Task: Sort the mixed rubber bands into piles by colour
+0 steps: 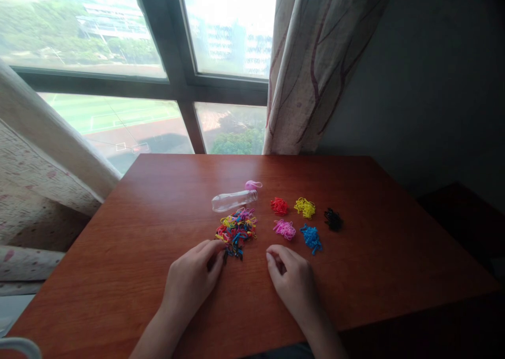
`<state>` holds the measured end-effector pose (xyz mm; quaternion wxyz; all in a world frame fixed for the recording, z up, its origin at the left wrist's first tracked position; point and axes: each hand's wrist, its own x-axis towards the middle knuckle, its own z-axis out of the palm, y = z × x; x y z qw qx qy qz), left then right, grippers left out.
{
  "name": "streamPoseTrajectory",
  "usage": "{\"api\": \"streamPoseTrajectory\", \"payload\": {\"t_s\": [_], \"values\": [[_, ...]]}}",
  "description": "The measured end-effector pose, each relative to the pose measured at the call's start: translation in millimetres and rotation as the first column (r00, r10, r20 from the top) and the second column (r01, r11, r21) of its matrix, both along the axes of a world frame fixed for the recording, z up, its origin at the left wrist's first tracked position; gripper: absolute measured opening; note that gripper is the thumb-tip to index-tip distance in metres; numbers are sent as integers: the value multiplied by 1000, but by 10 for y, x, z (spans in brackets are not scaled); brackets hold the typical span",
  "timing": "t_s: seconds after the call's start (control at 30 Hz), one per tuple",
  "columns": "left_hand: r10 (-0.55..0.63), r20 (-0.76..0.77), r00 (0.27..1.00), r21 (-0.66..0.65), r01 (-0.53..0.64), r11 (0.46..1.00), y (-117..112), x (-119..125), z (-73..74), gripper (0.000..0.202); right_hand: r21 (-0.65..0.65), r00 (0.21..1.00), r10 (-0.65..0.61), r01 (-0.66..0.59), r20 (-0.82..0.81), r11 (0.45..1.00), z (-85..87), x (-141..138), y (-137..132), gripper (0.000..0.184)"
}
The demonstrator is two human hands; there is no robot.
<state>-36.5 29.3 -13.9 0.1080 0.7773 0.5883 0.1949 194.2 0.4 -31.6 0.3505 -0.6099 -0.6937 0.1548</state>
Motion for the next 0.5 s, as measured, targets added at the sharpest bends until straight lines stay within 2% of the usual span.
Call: {"api": "streamPoseTrajectory", "payload": {"t_s": [0.3,0.5], "values": [[-18,-29,999,-73,16,997,57,-15,41,20,-28,1000,1,-2,-20,1000,-4,1,-3,17],[-25,12,1000,-79,26,997,47,-25,17,18,-27,1000,-1,1,-21,1000,-6,3,-5,17]]}}
